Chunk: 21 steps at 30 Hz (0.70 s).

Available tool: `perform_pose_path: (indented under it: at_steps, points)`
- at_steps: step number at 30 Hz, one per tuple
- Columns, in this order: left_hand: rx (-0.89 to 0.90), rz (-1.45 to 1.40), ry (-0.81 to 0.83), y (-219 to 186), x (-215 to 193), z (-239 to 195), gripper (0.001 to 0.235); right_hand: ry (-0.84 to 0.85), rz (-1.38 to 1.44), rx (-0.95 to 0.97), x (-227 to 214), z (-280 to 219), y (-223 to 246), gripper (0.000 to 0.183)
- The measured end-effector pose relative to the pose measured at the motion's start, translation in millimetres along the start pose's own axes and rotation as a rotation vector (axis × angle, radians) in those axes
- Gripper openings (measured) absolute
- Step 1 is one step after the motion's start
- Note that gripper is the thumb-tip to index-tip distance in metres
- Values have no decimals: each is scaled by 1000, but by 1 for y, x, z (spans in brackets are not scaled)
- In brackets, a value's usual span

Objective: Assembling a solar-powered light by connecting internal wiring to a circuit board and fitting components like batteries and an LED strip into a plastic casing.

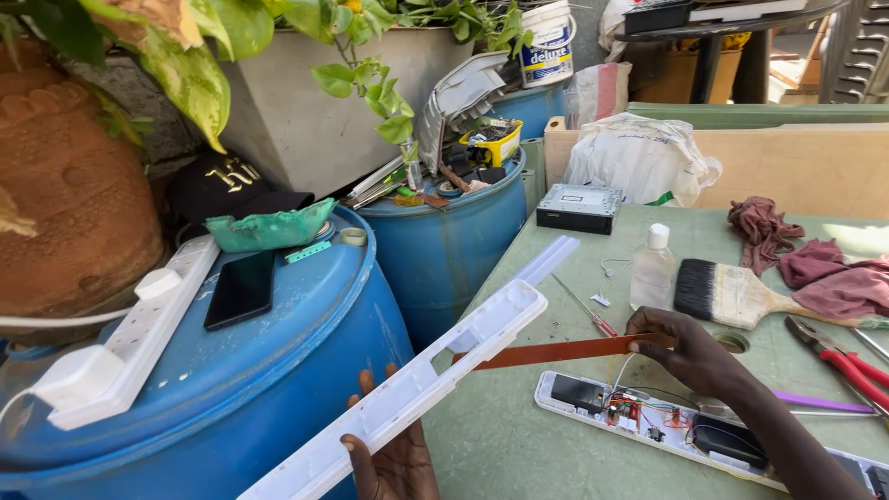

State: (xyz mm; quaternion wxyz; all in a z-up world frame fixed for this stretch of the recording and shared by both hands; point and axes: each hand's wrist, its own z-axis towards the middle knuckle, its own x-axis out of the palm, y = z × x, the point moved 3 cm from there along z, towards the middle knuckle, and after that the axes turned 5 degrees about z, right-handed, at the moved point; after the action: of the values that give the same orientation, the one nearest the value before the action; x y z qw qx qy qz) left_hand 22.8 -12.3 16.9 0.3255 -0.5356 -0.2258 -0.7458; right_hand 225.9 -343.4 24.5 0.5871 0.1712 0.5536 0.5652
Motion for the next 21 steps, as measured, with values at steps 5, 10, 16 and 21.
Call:
perform_pose_path:
  at_steps: [5, 10, 16, 21]
  points:
    - [-122, 192, -424, -4, 36, -14, 61, -31, -12, 21, 6, 2, 10, 9]
    - [-163, 141, -399, -3, 35, -9, 65, -41, 54, 61, 9, 7, 10, 9]
    - [-188, 184, -421, -2, 41, -7, 60, -53, 132, 60, 11, 7, 6, 10]
    - [-229, 289, -458, 13, 43, -14, 60, -31, 57, 59, 22, 7, 23, 8]
